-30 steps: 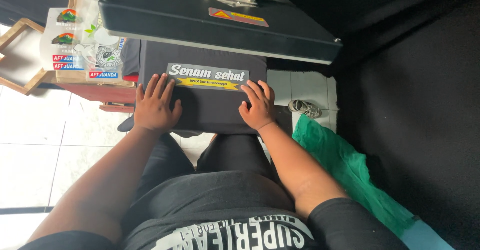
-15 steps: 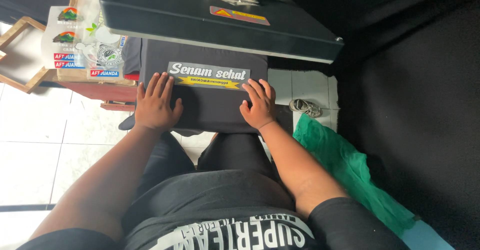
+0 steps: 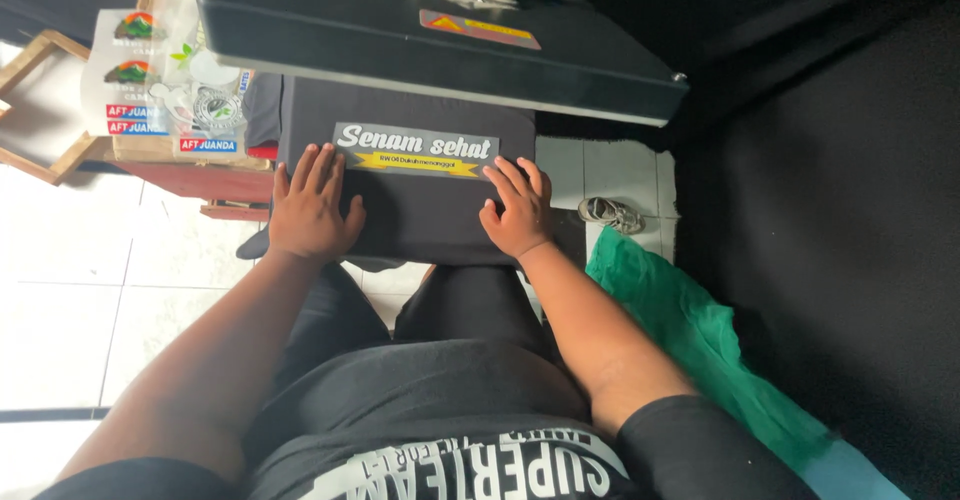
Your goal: The person operates a heat press machine to apply a design onto a black t-shirt. They repeatedly place the t-shirt under the press, lower the heated top plate to apply pressure, and then lift the plate to check the result.
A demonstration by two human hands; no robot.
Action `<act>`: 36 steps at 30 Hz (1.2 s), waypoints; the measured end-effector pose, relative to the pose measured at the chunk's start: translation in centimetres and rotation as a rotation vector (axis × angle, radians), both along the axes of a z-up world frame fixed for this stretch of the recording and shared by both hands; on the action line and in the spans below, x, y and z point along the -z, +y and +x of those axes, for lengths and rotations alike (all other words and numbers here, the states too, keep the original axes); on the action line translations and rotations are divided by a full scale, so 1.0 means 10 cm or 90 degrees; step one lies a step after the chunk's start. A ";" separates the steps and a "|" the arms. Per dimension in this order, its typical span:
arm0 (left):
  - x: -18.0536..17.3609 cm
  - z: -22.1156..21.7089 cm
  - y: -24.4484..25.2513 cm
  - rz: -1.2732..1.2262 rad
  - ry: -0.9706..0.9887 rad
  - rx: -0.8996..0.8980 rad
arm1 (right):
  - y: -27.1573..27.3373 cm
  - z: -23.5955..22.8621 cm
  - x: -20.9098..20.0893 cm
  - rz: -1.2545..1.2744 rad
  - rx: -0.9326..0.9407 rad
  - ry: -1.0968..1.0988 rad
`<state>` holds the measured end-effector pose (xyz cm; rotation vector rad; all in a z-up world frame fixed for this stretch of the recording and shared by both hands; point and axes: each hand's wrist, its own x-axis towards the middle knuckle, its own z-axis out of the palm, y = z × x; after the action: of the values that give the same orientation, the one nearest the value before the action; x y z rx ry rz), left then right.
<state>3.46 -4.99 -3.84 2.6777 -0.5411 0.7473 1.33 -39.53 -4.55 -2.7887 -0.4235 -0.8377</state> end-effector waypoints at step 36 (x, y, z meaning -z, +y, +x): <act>0.08 -0.40 -0.14 0.087 0.005 0.197 | 0.33 -0.47 -0.20 -0.175 -0.131 0.228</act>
<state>-0.55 -6.35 -4.59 2.6262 -1.0087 0.6312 -3.34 -36.24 -2.59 -2.9846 -0.7924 -0.2404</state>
